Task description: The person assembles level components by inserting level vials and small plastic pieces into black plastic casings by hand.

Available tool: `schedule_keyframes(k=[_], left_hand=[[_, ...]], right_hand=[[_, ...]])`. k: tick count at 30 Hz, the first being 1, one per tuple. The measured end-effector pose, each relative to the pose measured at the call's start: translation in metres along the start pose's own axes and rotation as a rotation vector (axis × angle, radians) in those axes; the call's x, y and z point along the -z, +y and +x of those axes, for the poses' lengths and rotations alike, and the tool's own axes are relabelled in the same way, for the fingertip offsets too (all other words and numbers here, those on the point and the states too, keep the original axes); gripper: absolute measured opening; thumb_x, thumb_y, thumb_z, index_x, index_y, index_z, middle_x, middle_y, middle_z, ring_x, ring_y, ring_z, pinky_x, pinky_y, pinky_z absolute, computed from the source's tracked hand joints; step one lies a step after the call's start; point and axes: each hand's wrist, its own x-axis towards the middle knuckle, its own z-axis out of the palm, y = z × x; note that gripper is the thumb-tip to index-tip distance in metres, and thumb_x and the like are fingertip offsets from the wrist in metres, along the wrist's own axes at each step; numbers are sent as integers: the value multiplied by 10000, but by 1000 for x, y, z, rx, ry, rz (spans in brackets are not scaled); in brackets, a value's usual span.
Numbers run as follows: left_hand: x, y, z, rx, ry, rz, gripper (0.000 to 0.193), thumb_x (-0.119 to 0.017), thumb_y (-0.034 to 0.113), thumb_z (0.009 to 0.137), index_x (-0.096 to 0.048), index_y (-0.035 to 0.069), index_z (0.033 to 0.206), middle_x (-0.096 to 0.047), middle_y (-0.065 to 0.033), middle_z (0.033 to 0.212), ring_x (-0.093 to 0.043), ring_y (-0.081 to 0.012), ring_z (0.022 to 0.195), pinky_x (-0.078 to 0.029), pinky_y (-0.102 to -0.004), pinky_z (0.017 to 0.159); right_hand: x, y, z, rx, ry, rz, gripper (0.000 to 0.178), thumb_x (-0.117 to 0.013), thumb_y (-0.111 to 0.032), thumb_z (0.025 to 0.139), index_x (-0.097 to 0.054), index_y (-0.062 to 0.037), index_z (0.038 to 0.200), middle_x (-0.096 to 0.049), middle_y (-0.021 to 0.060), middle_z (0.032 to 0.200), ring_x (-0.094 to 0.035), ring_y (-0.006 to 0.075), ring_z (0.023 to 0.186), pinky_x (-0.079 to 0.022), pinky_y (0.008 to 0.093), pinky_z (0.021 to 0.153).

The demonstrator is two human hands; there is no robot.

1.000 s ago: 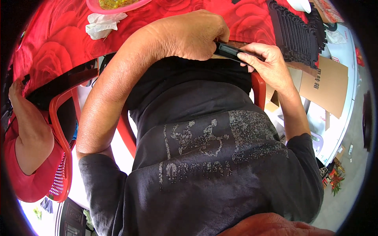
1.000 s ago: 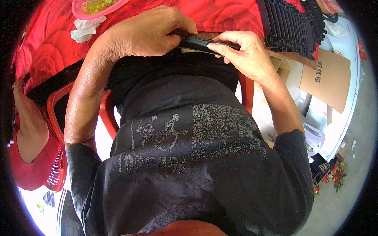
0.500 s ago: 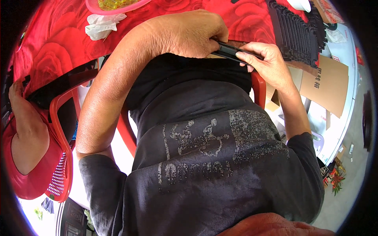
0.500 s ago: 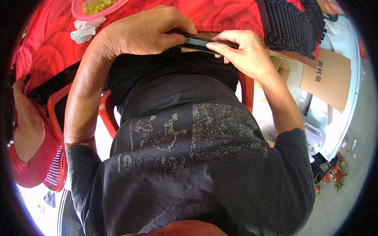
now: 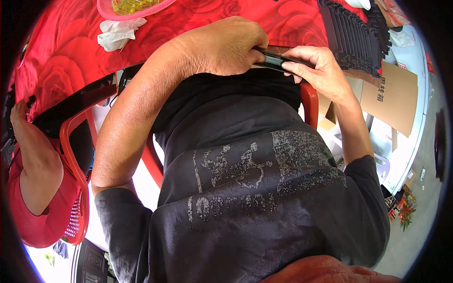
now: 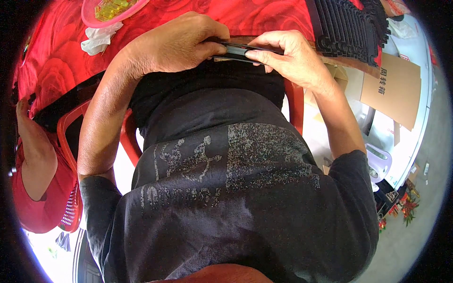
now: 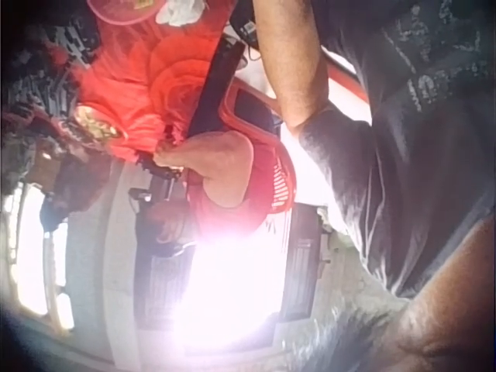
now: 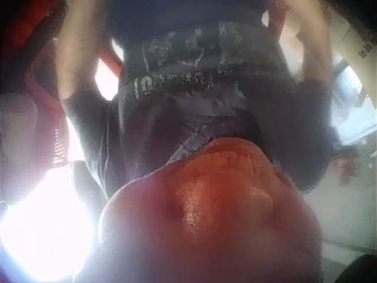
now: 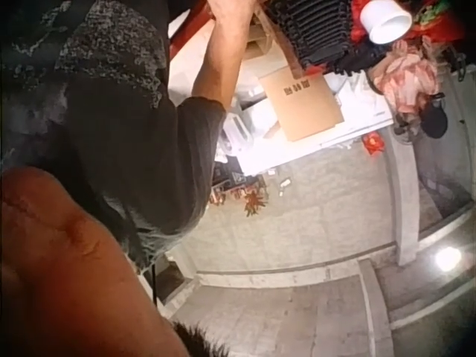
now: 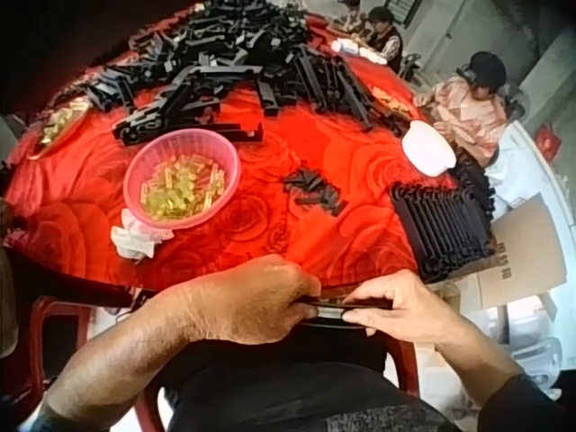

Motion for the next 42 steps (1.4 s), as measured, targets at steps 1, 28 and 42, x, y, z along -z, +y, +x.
schedule_keyframes(k=[1,28,42], left_hand=[[0,1,0,19,-17,-2,154,-616,110,881,-654,-15,962,-624,-202,751,-629,-335,708,-479,-412,673],[-20,16,-6,99,149,-120,163,-617,113,885,-667,-19,967,-628,-219,766,-648,-336,722,-492,-405,665],[-19,19,-11,123,158,-115,164,-619,100,885,-667,-18,990,-633,-238,807,-646,-377,764,-495,-420,678]], right_hand=[[4,-2,0,16,-53,24,252,-719,-164,899,-698,1,1089,-680,19,809,-586,52,666,-476,203,568],[18,-16,1,-85,-221,28,259,-595,-53,934,-648,25,1175,-694,67,907,-619,86,703,-510,229,647],[15,-18,3,-113,-215,78,248,-655,-27,911,-647,32,1152,-680,53,901,-629,74,683,-497,182,618]])
